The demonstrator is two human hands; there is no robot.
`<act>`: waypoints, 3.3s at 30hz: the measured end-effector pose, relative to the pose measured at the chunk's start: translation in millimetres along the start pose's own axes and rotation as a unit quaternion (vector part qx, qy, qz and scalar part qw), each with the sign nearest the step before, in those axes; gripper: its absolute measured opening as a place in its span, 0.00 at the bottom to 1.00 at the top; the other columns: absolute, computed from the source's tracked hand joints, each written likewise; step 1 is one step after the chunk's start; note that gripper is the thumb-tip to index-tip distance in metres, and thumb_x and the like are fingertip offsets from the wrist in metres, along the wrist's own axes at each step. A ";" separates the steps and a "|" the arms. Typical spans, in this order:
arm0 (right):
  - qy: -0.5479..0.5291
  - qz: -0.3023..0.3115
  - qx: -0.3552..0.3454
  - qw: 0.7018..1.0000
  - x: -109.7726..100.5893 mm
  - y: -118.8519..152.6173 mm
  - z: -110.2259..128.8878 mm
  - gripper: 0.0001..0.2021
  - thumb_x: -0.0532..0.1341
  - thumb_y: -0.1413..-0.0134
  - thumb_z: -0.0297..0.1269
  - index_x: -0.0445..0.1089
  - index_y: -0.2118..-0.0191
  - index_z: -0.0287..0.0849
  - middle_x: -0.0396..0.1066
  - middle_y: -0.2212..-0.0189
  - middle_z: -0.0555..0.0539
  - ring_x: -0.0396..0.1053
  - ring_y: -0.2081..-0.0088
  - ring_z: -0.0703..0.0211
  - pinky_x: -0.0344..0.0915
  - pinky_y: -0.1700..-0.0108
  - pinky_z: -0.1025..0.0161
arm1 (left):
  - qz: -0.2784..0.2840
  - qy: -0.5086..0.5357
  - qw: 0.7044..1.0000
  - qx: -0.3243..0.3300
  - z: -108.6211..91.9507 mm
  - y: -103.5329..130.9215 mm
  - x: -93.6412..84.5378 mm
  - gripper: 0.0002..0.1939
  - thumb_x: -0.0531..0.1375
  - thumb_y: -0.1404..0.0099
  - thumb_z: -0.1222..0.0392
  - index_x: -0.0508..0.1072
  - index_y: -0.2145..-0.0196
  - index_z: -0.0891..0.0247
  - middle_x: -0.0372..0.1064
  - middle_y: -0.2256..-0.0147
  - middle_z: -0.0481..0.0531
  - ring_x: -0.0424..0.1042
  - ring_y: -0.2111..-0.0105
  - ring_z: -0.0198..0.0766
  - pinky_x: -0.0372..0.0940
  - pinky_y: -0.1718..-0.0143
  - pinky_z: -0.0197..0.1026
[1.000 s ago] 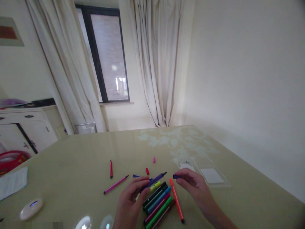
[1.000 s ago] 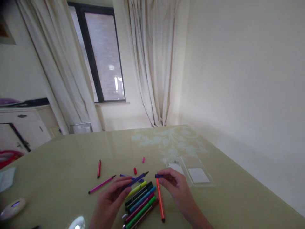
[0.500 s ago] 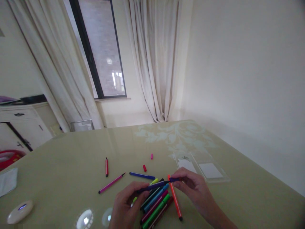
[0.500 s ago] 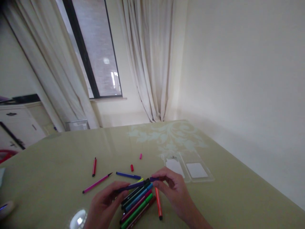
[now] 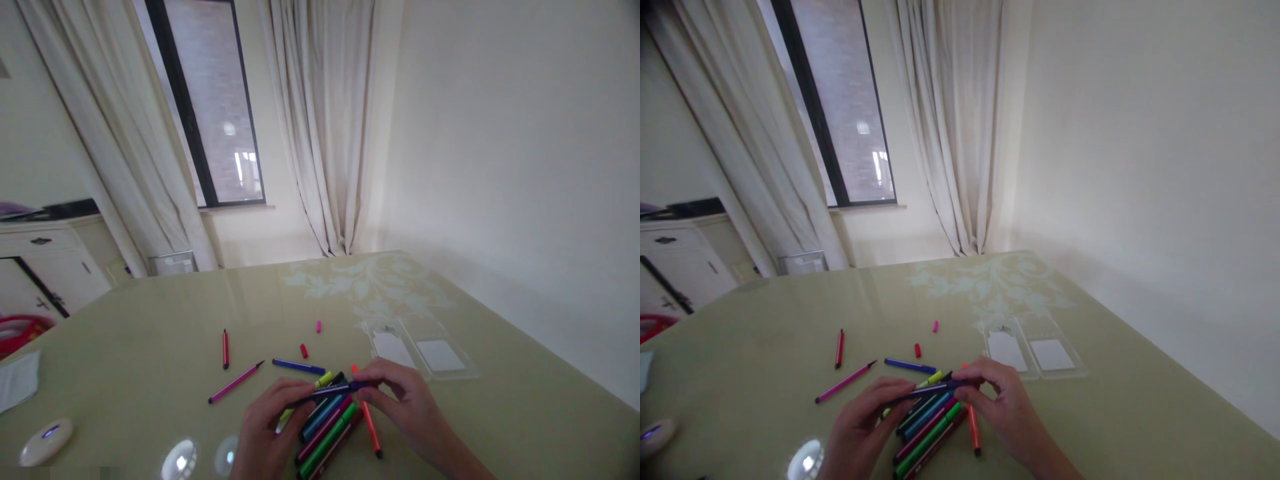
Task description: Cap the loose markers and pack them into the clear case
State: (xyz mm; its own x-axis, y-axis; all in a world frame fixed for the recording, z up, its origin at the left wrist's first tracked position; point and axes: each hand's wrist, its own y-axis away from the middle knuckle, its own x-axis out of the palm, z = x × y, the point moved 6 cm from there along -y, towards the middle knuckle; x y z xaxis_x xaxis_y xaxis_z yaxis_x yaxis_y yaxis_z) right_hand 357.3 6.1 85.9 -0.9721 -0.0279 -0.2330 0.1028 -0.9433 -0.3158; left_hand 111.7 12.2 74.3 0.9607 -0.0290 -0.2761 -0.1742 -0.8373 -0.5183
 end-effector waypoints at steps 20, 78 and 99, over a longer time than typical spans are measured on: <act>-0.006 -0.005 0.013 1.000 4.5 6.3 -8.8 0.12 0.72 0.45 0.51 0.85 0.63 0.50 0.80 0.69 0.44 0.77 0.66 0.51 0.73 0.61 0.58 | 0.013 0.065 0.994 -0.083 14.8 5.1 5.9 0.09 0.71 0.38 0.49 0.87 0.62 0.52 0.84 0.62 0.55 0.84 0.63 0.47 0.80 0.61 0.42; 0.168 -0.043 -0.055 0.983 7.5 -16.2 -8.9 0.10 0.60 0.45 0.25 0.75 0.61 0.43 0.74 0.61 0.45 0.75 0.58 0.54 0.73 0.54 0.59 | -0.016 -0.488 0.831 -0.265 108.8 -16.6 -125.0 0.28 0.42 0.24 0.50 0.79 0.47 0.63 0.73 0.40 0.60 0.70 0.42 0.61 0.65 0.42 0.63; -0.033 -0.065 0.012 0.997 15.5 -15.1 2.3 0.08 0.68 0.41 0.40 0.80 0.59 0.43 0.80 0.63 0.44 0.78 0.59 0.53 0.74 0.54 0.59 | -0.105 -0.148 0.973 -0.141 60.1 -15.9 -84.7 0.21 0.62 0.37 0.40 0.80 0.57 0.57 0.82 0.57 0.54 0.81 0.56 0.50 0.76 0.52 0.48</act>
State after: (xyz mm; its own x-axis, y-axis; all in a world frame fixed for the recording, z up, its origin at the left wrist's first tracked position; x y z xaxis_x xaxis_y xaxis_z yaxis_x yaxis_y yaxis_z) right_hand 340.2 19.2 89.1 -0.9888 0.0736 -0.1298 -0.0289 -0.9480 -0.3170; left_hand 20.1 60.7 57.3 0.8570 0.2834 -0.4304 0.1260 -0.9251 -0.3582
